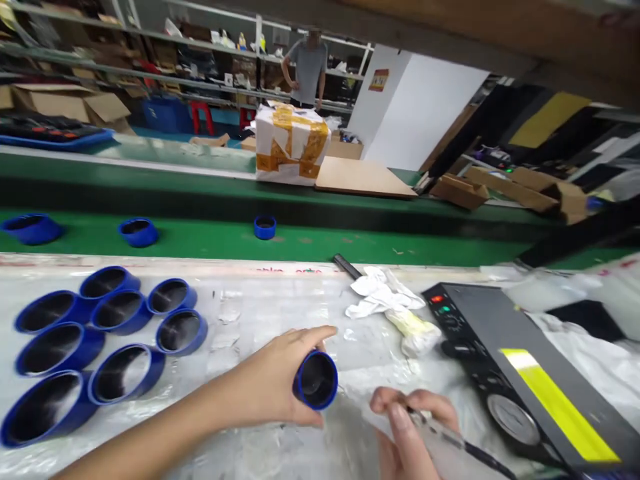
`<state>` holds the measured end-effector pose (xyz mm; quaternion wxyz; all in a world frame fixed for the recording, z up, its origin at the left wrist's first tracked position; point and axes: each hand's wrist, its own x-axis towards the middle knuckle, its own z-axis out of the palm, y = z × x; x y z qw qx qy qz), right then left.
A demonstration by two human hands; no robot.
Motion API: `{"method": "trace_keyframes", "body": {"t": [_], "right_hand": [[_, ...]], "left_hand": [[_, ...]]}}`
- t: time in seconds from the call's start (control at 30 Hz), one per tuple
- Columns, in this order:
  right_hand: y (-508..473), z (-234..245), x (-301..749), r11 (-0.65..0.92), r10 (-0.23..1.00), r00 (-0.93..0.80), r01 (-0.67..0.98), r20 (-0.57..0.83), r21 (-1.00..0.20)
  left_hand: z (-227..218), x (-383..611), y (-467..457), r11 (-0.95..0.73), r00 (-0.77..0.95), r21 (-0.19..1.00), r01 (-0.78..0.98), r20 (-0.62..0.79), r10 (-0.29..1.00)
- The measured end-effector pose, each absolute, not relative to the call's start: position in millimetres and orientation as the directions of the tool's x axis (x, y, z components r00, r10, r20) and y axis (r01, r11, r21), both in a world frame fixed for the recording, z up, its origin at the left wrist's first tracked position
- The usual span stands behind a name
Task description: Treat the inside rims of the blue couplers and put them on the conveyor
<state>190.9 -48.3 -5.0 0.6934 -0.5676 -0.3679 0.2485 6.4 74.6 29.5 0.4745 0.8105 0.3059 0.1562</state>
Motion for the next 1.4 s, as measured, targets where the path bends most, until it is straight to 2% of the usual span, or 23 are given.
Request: {"method": "trace_keyframes", "body": {"t": [0.13,0.23,0.43,0.53,0.77,1.4], "right_hand": [[-38,12,207,0.410,0.804,0.364,0.232,0.470,-0.882],[-33,21,209,0.465,0.788,0.329,0.236,0.521,-0.853],[-20,23,192,0.481,0.826,0.278,0.104,0.489,-0.871],[-10,21,186,0.470,0.848,0.234,0.082,0.475,-0.879],[2,23,179,0.450,0.858,0.256,0.040,0.445,-0.892],[-3,19,183,0.450,0.836,0.302,0.101,0.458,-0.887]], "left_hand": [[-9,11,73,-0.244,0.727,0.934,0.262,-0.025,0.687],[-13,10,75,-0.193,0.652,0.951,0.241,-0.011,0.758],[-7,10,71,-0.220,0.616,0.951,0.217,0.041,0.787],[-8,10,72,-0.223,0.628,0.952,0.209,0.045,0.777],[-8,9,74,-0.186,0.645,0.964,0.192,0.019,0.764],[-6,10,75,-0.203,0.656,0.960,0.191,0.029,0.754]]}}
